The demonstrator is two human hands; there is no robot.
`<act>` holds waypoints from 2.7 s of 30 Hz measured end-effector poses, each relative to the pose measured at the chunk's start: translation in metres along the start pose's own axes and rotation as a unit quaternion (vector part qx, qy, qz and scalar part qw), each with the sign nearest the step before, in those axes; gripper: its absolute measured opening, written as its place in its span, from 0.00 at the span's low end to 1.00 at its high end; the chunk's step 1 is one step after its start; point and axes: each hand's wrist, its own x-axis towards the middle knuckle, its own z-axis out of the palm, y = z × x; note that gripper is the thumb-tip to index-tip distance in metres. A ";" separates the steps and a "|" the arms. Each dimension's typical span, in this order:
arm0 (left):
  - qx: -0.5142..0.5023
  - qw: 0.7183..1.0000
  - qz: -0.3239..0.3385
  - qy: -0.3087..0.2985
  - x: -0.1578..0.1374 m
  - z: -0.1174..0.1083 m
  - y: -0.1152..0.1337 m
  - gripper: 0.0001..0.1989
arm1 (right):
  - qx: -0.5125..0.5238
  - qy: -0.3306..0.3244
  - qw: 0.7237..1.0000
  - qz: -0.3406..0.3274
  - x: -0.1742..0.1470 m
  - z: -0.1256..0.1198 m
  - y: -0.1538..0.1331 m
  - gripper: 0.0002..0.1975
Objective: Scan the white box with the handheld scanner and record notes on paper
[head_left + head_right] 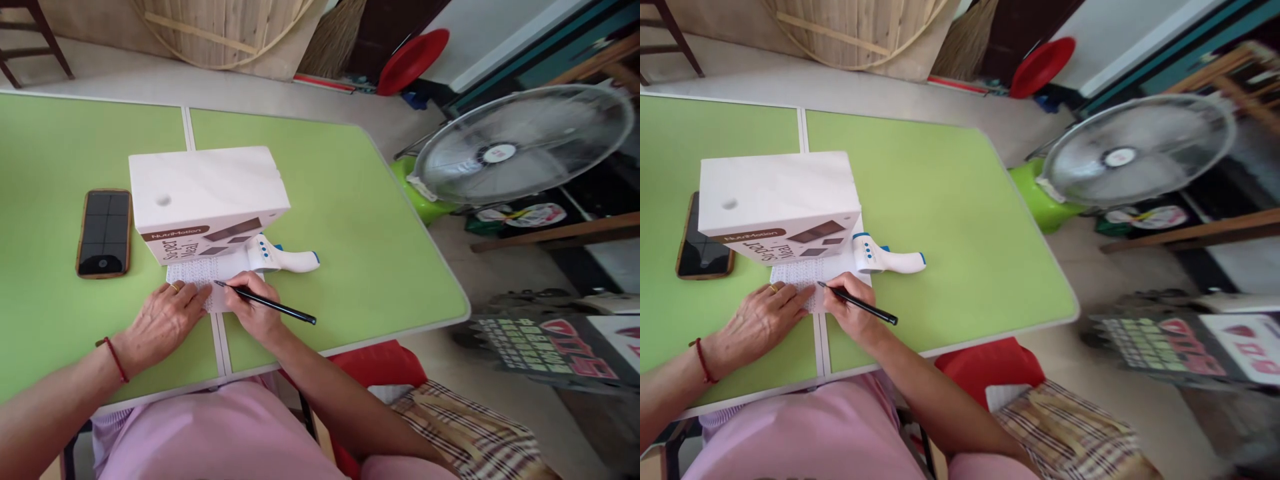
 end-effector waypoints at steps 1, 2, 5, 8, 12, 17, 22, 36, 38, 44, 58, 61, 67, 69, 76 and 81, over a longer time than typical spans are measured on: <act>0.000 1.000 0.001 0.002 0.000 0.000 0.000 0.13 | 0.001 -0.001 1.000 -0.004 0.000 0.000 0.000 0.04; 0.002 1.000 0.003 0.004 0.000 0.000 0.000 0.13 | 0.001 -0.001 1.000 -0.006 0.000 0.001 0.001 0.04; 0.017 1.000 0.007 0.006 0.001 -0.001 0.001 0.12 | -0.004 0.002 1.000 -0.013 0.000 0.003 0.002 0.03; 0.026 1.000 0.010 0.003 0.001 -0.002 0.001 0.12 | -0.007 0.005 1.000 -0.024 0.000 0.004 0.003 0.04; 0.030 1.000 0.008 0.000 0.001 -0.003 0.001 0.12 | -0.004 -0.002 0.999 -0.035 0.000 0.004 0.002 0.04; 0.028 1.000 0.008 -0.003 0.001 -0.003 0.001 0.12 | 0.006 0.006 0.999 -0.041 0.001 0.003 0.001 0.04; 0.024 1.000 0.007 -0.002 0.001 -0.003 0.001 0.12 | 0.001 0.011 0.999 -0.053 0.001 0.004 0.001 0.05; 0.021 1.000 0.008 0.005 0.003 -0.004 0.001 0.12 | -0.008 0.041 0.996 -0.074 0.003 0.006 0.002 0.05; 0.020 1.000 0.007 0.003 0.003 -0.004 0.001 0.12 | -0.011 0.039 0.996 -0.080 0.003 0.006 0.002 0.05; 0.018 1.000 0.011 0.005 0.002 -0.003 0.001 0.13 | -0.018 0.041 0.995 -0.086 0.003 0.004 0.003 0.05; 0.025 1.000 0.006 -0.006 0.002 -0.005 0.001 0.12 | -0.013 0.053 0.997 -0.062 0.003 0.003 0.001 0.06; 0.023 1.000 0.010 0.000 0.002 -0.005 0.001 0.12 | -0.014 0.041 0.997 -0.066 0.004 0.003 0.001 0.06; 0.025 1.000 0.007 0.002 0.002 -0.004 0.001 0.12 | -0.025 0.048 0.996 -0.070 0.004 0.005 0.002 0.06; 0.021 1.000 0.007 -0.009 0.002 -0.004 0.001 0.12 | -0.021 0.048 0.996 -0.071 0.004 0.005 0.002 0.06; 0.021 1.000 0.001 -0.022 0.002 -0.005 -0.001 0.13 | 0.011 0.050 0.998 -0.031 0.003 0.001 0.001 0.04; 0.016 1.000 0.001 -0.024 0.002 -0.004 0.000 0.13 | 0.000 0.049 0.999 -0.016 0.002 0.000 0.004 0.03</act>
